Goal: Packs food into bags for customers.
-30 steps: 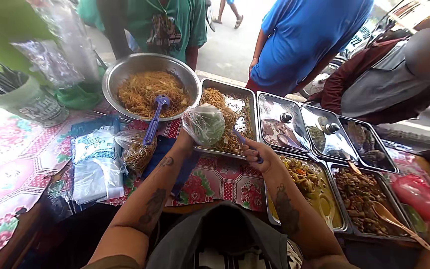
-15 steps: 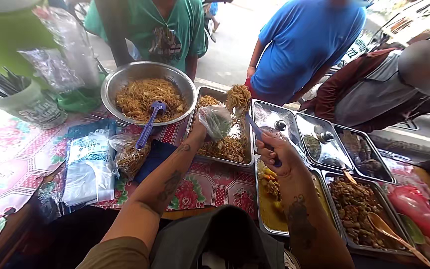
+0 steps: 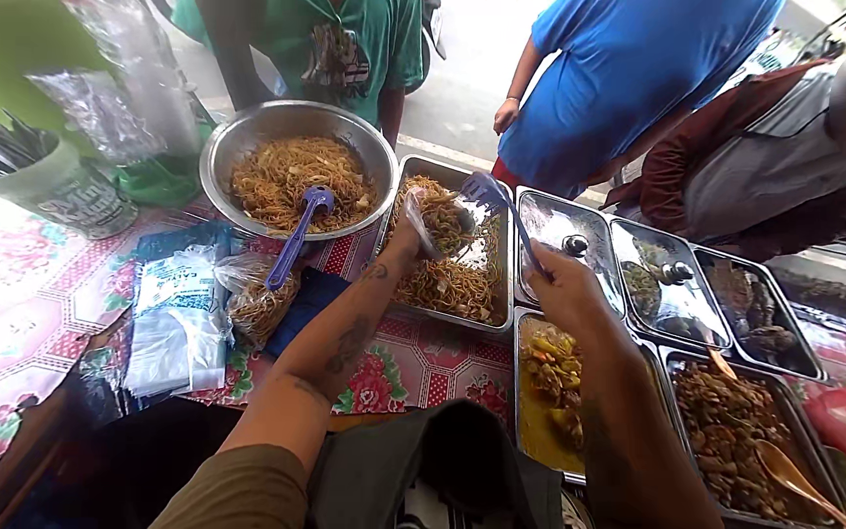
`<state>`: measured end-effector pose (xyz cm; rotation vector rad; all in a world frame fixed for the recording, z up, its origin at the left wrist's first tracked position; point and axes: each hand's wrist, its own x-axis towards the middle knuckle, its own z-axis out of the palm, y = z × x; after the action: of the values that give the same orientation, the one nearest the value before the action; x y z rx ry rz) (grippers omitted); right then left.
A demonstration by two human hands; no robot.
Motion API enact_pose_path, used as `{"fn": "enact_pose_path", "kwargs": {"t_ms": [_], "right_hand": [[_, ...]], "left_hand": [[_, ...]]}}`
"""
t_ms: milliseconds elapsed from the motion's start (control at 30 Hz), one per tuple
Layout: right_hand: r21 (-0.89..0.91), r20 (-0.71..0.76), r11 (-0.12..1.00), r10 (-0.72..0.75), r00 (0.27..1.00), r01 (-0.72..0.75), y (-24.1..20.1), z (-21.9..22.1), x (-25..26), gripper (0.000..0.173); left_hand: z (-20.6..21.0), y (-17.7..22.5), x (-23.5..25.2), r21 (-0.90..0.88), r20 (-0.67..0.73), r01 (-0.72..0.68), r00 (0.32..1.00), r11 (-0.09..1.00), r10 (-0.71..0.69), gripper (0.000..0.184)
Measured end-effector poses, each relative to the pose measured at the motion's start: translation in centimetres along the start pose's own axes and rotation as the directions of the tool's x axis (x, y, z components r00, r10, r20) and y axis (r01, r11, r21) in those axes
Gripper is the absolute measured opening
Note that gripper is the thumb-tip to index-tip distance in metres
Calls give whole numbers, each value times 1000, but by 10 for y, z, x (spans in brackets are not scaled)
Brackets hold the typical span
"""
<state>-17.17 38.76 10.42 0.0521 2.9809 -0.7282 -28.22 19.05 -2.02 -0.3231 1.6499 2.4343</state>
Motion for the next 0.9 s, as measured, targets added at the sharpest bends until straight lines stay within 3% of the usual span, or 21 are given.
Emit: {"fn": "enact_pose_path", "kwargs": {"t_ms": [67, 167, 267, 333, 433, 567, 633, 733, 800, 900], "right_hand": [[-48, 85, 997, 69, 994, -65, 7, 4, 39, 49], [-101, 169, 995, 37, 985, -20, 21, 40, 88, 51], [-220, 259, 976, 59, 964, 0, 22, 57, 77, 54], [-293, 312, 955, 133, 941, -38, 14, 36, 51, 52], [-316, 256, 947, 132, 958, -46, 18, 7, 47, 48], [-234, 202, 972, 37, 979, 12, 35, 39, 85, 51], [-223, 243, 974, 10, 970, 46, 39, 48, 73, 52], [-245, 336, 969, 47, 941, 39, 42, 10, 43, 50], [-206, 276, 978, 20, 961, 39, 59, 1, 43, 47], [-134, 129, 991, 34, 991, -17, 76, 28, 56, 45]], "left_hand": [[-5, 6, 2, -1, 4, -30, 1000, 1000, 30, 45], [-8, 15, 15, -8, 46, -54, 997, 999, 54, 53], [-1, 37, 17, 25, 39, -45, 998, 999, 44, 55], [2, 55, 9, 51, 58, -60, 997, 997, 57, 54], [5, 69, 7, 36, 97, -88, 992, 995, 84, 53], [9, 68, 12, 34, 75, -90, 993, 995, 88, 53], [10, 68, 7, 28, 90, -93, 992, 995, 90, 50], [6, 73, -6, 45, 91, -99, 991, 994, 94, 47], [2, 71, -14, 55, 95, -93, 992, 994, 88, 47], [3, 66, -18, 3, 82, -80, 993, 997, 79, 48]]}}
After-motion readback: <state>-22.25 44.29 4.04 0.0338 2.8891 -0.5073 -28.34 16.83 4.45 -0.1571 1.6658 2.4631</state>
